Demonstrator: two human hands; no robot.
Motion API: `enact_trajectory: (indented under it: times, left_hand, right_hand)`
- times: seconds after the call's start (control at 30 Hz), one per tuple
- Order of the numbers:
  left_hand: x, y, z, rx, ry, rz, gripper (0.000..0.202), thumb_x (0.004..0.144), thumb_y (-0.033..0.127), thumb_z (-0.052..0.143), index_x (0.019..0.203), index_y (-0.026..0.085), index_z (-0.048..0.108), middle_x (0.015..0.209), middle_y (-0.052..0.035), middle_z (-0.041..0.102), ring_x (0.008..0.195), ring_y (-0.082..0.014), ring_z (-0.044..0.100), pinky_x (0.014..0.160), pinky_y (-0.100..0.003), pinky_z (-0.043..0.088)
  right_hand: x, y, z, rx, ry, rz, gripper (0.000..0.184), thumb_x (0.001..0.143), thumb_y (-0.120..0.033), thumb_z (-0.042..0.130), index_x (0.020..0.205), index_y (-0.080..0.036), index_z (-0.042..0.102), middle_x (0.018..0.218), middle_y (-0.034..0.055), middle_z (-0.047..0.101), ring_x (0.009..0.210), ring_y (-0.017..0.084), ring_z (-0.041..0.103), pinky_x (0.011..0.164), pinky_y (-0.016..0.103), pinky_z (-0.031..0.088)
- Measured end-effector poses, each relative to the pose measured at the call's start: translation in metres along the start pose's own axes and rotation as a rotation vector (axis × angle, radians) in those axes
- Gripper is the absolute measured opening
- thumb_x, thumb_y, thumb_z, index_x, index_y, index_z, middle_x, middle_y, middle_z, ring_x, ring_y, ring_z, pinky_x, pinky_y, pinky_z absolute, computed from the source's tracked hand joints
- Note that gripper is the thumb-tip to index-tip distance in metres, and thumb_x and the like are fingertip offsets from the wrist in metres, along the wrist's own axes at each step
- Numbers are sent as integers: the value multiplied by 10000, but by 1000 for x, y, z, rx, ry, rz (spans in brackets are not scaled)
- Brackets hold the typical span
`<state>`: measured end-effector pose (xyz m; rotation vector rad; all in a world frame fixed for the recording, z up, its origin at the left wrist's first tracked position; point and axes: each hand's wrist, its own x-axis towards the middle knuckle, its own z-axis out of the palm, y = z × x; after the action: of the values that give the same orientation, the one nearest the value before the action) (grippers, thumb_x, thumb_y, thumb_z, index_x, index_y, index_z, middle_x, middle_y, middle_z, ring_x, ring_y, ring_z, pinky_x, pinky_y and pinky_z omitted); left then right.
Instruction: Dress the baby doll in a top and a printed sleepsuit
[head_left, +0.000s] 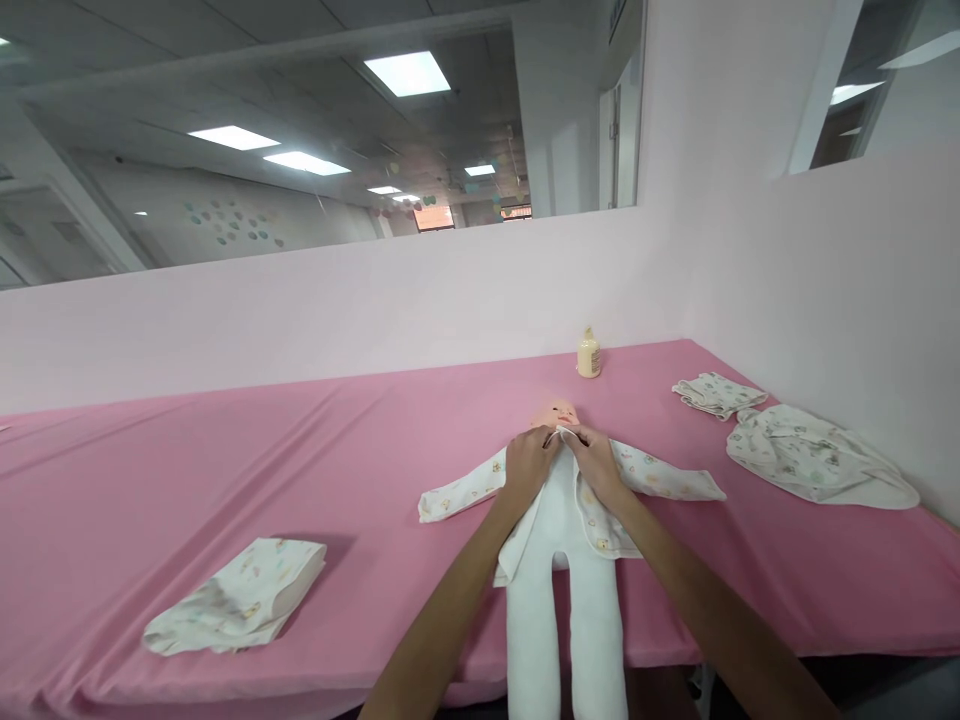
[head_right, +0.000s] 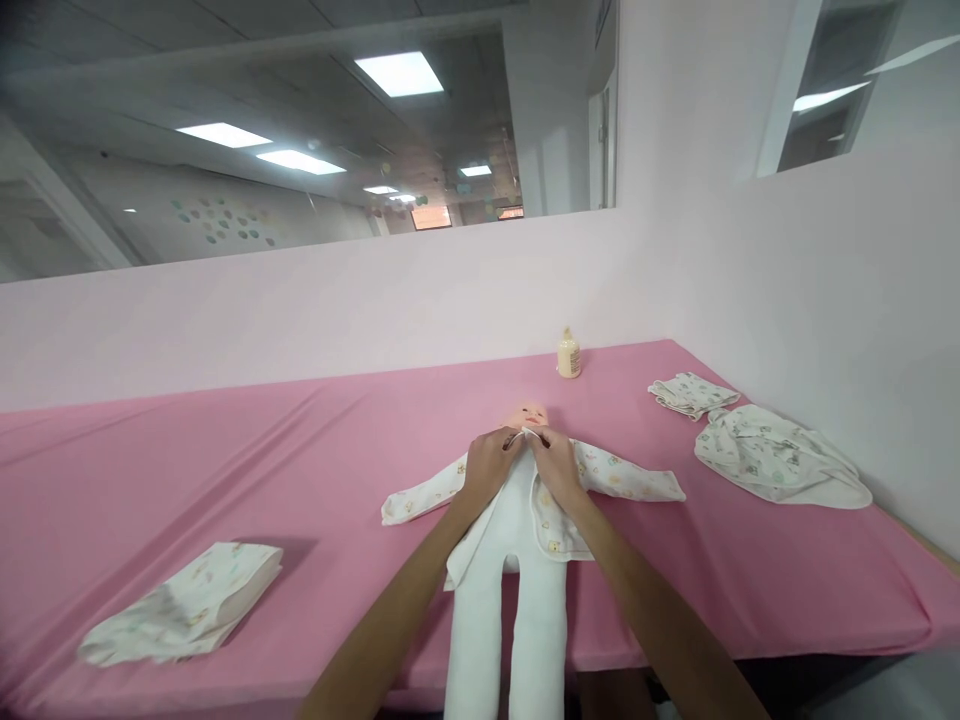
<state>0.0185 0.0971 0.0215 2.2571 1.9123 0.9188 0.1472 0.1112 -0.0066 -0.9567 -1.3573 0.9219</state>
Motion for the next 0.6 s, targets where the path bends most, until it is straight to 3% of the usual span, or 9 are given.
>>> enact_trajectory:
  times: [0.27,0.43,0.6]
  left_hand:
    - [-3,6,-2,115,-17,-30,242,953,288,463,964,195,686,963,-40,733,836,-183,642,654,-282,323]
    - [-4,6,-1,146,-30,1,242,959,277,454,987,199,681,980,-43,729,838,-182,640,657,-284,319]
    - [-4,4,0,83,-23,31,239,939,237,453,856,192,672,890,-40,716,770,-162,605,640,-271,309]
  right_hand:
    - [-11,-8,5,55,93,89,261,801,-381,576,834,-170,727,840,46,730,839,229,632,778,332,457]
    - [-14,-11,5,49,72,102,259,795,-367,574,867,-175,732,892,54,734,888,230,638,843,341,454]
    - [-15,-15,5,27,35,67,260,798,-344,545,865,-179,734,922,57,735,890,220,641,866,342,455]
